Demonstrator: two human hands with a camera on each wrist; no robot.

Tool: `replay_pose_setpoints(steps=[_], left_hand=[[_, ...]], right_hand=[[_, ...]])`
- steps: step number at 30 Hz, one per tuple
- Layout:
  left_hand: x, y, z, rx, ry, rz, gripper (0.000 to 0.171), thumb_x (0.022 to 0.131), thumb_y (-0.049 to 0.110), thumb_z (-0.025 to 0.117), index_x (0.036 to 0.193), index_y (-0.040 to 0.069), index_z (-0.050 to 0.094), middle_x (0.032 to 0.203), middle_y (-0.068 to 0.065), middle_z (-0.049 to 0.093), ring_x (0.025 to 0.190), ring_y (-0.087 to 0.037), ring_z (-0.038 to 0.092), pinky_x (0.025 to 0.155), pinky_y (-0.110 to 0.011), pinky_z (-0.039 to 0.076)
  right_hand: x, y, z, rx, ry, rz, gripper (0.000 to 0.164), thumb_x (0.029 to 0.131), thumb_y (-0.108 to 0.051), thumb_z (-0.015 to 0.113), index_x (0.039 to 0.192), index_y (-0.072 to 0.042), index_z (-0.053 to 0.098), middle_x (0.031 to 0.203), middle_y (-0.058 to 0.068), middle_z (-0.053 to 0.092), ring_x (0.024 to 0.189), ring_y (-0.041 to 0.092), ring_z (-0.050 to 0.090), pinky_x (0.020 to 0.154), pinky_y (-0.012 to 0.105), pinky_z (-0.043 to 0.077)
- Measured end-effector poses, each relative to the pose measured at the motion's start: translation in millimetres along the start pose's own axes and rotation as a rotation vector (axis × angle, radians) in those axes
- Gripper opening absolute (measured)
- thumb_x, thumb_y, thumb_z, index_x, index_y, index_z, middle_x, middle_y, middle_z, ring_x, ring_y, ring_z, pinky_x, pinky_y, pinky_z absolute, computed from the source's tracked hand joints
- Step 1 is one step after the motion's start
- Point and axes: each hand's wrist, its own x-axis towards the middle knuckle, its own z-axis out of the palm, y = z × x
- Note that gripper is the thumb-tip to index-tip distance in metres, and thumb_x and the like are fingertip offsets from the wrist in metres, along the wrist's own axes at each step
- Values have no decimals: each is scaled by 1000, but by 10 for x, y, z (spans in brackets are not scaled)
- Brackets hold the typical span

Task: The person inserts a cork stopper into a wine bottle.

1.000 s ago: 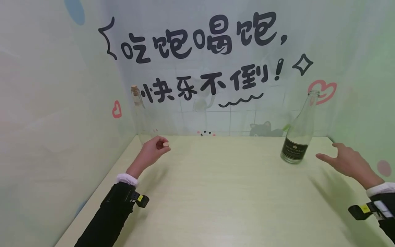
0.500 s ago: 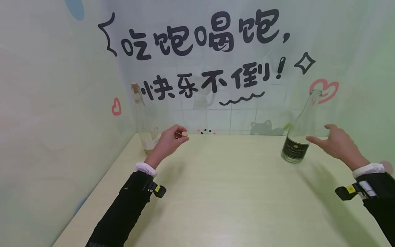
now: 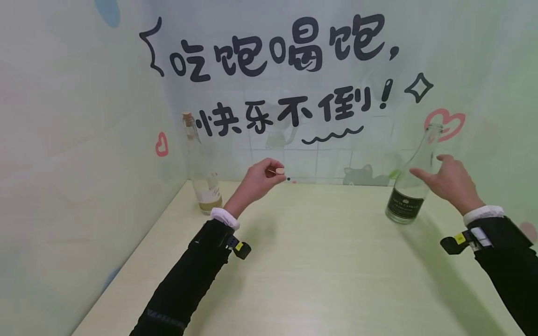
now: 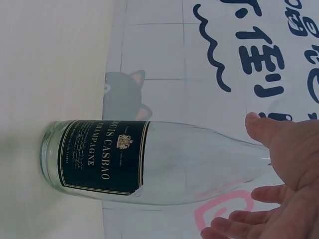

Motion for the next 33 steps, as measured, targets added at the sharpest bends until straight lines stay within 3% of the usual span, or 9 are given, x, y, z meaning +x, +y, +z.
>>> replay_pose_setpoints(steps=[3,7,13,20,33], left_hand=[[62,86,58,-22,-18,20,27,86,23,69,108,12,58,98,1,62,87,-13,59,74,-28,51],[119,192,131,-43,-55,28,28,86,25,68,109,12,57,98,1,62,85,-11,59,73,-26,50],[164,309,225,-64,-67,65,28,86,25,68,109,12,57,97,1,61,85,-12,59,73,-26,50],[149,319,334,-42,-60,88,28,86,25,68,108,13,58,94,4,61,86,-9,57,73,-23,50],[141,334,359,-65,-47,97,28,85,26,69,108,14,58,93,5,60,86,-9,57,72,-24,50]], right_hand=[[68,-11,7,23,12,23,100,84,-61,52,132,22,24,113,44,42,85,47,50,55,47,44],[149,5,33,69,19,45,99,85,-61,51,132,22,23,118,46,37,97,54,44,69,59,41],[264,48,142,130,47,72,100,83,-63,51,132,19,24,117,42,39,96,50,44,70,58,43],[306,91,335,188,89,57,94,87,-57,49,136,18,21,124,43,38,110,56,39,83,64,37],[243,91,501,294,103,120,88,87,-62,42,136,8,21,120,38,43,101,51,47,77,61,41]])
